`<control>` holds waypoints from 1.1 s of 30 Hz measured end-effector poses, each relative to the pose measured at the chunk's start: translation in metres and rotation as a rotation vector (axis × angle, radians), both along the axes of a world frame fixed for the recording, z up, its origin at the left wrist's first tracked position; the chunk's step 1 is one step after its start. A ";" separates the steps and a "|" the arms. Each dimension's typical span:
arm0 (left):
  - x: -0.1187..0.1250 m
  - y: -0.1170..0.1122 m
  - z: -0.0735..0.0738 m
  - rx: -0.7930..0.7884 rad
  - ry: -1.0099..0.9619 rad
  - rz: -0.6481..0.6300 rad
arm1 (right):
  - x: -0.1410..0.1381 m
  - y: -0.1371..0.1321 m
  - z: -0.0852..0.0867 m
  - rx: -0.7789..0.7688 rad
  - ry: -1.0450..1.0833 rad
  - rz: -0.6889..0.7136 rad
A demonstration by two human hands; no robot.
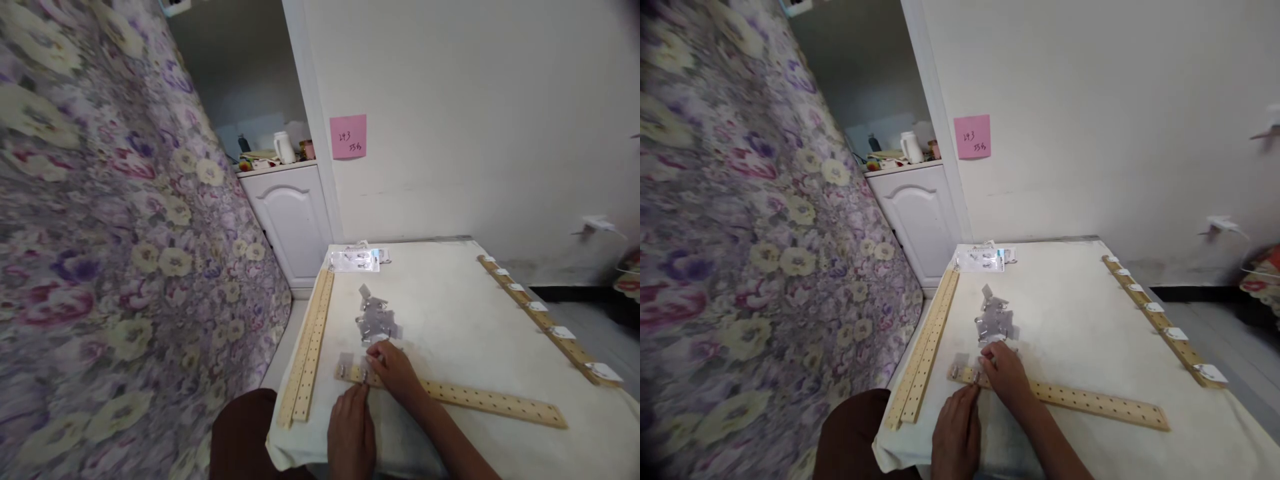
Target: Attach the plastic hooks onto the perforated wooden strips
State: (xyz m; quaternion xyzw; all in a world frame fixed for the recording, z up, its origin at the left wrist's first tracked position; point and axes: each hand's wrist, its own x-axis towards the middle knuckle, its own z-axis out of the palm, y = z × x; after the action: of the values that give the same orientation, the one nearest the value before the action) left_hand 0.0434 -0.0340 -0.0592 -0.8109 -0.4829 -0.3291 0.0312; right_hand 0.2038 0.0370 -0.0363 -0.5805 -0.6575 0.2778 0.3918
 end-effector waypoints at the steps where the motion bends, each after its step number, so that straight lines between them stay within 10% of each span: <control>1: 0.000 0.000 0.000 0.007 -0.002 0.000 | 0.000 0.000 0.000 0.008 0.001 -0.003; 33: -0.001 0.001 -0.004 0.007 0.023 -0.017 | -0.002 -0.004 0.008 0.038 0.006 -0.018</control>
State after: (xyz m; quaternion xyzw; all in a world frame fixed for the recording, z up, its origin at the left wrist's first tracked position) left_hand 0.0421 -0.0333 -0.0628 -0.8184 -0.4745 -0.3219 0.0369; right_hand 0.2021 0.0330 -0.0284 -0.5782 -0.6562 0.2631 0.4073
